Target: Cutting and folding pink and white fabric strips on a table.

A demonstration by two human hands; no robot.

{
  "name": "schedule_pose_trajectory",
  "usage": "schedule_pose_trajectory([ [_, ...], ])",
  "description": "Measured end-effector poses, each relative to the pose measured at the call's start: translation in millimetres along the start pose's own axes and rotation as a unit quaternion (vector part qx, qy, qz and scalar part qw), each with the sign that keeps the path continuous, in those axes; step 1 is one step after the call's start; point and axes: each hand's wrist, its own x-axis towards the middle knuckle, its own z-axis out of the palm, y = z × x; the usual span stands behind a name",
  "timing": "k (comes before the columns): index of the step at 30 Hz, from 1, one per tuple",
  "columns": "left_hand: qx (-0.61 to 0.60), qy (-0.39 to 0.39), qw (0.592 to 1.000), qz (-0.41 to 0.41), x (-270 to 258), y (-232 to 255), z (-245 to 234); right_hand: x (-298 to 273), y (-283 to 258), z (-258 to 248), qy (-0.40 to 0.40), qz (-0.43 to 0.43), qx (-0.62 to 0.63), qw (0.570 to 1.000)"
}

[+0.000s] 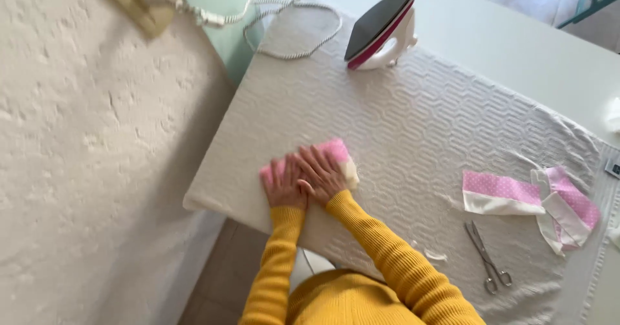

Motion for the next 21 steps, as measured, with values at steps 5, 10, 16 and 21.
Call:
schedule_pose_trajectory([
  [5, -0.041, 0.054, 0.998, -0.003, -2, 2, -31, -9, 24, -14, -0.020, 0.077, -0.165, 0.983],
  [10, -0.036, 0.050, 0.998, -0.008, -4, 1, -26, -16, 42, -33, 0.015, 0.141, -0.113, 0.983],
  [16, -0.041, 0.037, 0.998, -0.010, -5, -1, -25, -9, 71, -43, -0.021, 0.361, 0.060, 0.930],
  [21, -0.215, 0.067, 0.974, -0.020, -9, -9, -37, 14, 64, -57, -0.096, 0.455, 0.128, 0.876],
])
